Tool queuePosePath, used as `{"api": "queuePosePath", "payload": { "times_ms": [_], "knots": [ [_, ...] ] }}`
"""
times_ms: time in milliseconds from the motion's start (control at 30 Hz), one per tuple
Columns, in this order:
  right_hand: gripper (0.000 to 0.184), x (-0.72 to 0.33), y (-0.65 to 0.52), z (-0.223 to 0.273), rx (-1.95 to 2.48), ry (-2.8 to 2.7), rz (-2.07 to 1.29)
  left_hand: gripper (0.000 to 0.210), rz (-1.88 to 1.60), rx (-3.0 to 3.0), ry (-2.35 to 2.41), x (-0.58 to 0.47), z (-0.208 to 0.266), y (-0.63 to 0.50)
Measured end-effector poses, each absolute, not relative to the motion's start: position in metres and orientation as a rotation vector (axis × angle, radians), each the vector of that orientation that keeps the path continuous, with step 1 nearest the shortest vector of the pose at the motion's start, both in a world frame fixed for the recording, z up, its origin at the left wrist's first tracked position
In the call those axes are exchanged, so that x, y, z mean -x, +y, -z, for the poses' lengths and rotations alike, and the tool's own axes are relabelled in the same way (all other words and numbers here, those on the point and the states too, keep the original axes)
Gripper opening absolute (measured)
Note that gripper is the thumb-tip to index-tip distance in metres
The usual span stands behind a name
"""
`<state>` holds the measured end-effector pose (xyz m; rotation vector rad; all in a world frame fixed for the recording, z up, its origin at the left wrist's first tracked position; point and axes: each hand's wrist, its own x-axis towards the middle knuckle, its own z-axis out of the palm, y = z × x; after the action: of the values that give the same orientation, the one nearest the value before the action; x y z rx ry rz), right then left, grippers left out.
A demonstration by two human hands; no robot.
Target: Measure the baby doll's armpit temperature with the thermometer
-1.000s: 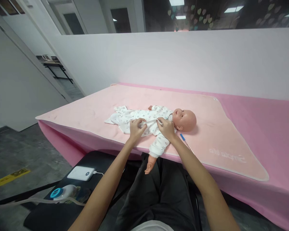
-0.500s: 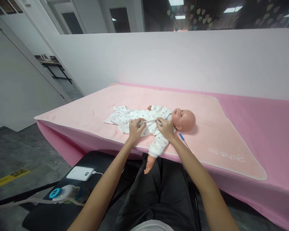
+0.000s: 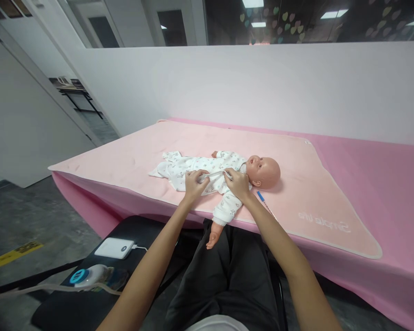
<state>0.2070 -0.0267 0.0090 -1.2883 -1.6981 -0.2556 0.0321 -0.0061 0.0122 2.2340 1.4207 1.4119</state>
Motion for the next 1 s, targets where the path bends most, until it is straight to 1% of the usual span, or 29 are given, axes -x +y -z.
{"api": "queuePosePath", "payload": {
  "times_ms": [167,300,500,1000],
  "knots": [
    [0.021,-0.2071,-0.0269,-0.0085,1.308,-1.695,0.244,0.012,-1.415,-2.238,1.398,-0.0316,-0.0133,-0.0072],
    [0.021,-0.2069,-0.0270,-0.0086,1.314,-1.697,0.235,0.016,-1.391,-2.276,1.389,-0.0317,-0.0135,-0.0082],
    [0.020,-0.2066,-0.0272,-0.0095,1.317,-1.703,0.235,0.013,-1.383,-2.247,1.430,-0.0320,-0.0129,-0.0073],
    [0.020,-0.2070,-0.0274,-0.0093,1.307,-1.711,0.222,0.016,-1.381,-2.213,1.421,-0.0314,-0.0139,-0.0085]
  ]
}}
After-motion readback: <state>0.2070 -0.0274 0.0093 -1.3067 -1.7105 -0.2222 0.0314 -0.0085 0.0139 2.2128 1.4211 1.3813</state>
